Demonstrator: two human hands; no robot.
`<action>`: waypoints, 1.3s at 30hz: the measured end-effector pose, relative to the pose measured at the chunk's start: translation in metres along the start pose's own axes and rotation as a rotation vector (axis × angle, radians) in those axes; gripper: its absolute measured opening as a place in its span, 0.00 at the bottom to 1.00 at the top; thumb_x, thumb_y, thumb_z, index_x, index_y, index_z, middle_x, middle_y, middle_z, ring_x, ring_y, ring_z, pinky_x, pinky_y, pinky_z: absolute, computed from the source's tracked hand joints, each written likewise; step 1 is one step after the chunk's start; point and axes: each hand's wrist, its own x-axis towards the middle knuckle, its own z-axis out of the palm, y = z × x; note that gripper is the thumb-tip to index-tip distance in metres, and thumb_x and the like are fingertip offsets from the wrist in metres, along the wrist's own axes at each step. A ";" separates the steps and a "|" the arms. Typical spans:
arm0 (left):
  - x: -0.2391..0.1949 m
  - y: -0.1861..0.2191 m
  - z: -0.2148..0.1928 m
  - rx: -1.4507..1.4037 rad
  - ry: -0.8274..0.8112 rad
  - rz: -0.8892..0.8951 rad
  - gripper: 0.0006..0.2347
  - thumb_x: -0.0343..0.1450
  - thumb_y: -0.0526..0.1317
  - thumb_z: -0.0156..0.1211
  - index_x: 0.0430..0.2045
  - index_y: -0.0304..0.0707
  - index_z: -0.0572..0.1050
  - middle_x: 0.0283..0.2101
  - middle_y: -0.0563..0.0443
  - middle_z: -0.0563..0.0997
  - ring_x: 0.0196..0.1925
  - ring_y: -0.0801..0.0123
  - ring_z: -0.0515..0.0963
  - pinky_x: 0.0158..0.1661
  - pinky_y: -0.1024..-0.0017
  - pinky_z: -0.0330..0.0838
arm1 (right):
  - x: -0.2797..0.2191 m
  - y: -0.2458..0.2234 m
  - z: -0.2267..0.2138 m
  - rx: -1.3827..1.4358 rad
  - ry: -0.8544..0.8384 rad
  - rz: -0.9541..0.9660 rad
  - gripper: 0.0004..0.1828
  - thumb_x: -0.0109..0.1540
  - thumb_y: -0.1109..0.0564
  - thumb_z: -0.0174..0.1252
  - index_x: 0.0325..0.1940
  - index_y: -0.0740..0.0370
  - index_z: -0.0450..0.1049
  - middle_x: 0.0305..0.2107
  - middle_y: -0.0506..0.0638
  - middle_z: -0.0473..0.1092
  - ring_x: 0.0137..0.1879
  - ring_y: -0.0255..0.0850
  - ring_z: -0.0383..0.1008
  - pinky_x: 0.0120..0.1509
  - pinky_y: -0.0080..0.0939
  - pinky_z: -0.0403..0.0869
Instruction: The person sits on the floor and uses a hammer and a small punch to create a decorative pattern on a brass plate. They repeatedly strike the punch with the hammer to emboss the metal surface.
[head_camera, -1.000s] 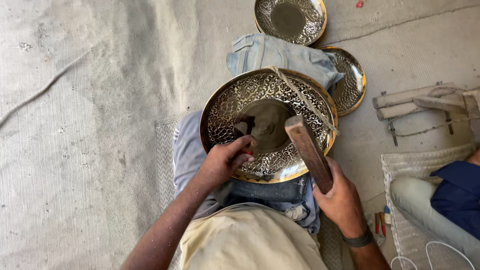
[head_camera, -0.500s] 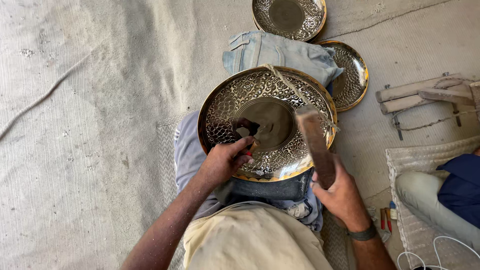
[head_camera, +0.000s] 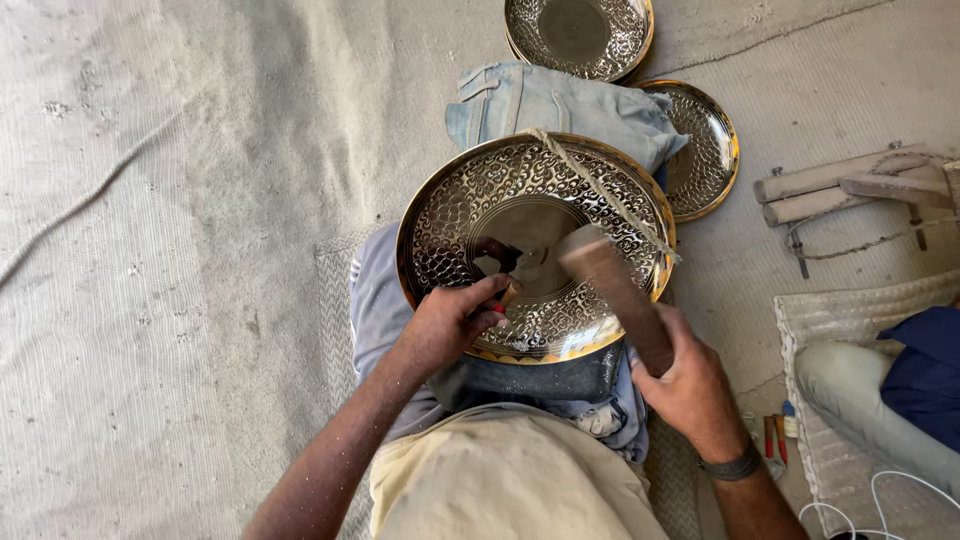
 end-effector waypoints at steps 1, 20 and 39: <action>-0.003 -0.001 0.001 -0.012 0.004 0.000 0.20 0.69 0.37 0.66 0.57 0.43 0.73 0.38 0.44 0.86 0.39 0.57 0.87 0.39 0.63 0.80 | 0.000 -0.001 0.001 -0.111 -0.033 -0.046 0.39 0.50 0.60 0.67 0.65 0.58 0.64 0.46 0.60 0.76 0.51 0.58 0.79 0.52 0.53 0.76; -0.007 -0.001 -0.002 -0.010 -0.017 0.033 0.18 0.72 0.39 0.63 0.57 0.44 0.72 0.40 0.48 0.86 0.41 0.60 0.88 0.40 0.65 0.80 | -0.012 0.007 0.013 -0.152 0.029 -0.058 0.34 0.51 0.61 0.68 0.60 0.56 0.67 0.45 0.61 0.75 0.45 0.59 0.77 0.48 0.56 0.75; 0.012 -0.003 -0.004 0.084 -0.186 -0.021 0.23 0.69 0.44 0.64 0.61 0.47 0.71 0.37 0.47 0.86 0.37 0.63 0.88 0.39 0.65 0.81 | -0.021 0.019 0.026 -0.271 -0.060 0.069 0.43 0.47 0.60 0.70 0.66 0.56 0.64 0.49 0.60 0.76 0.44 0.55 0.80 0.49 0.55 0.75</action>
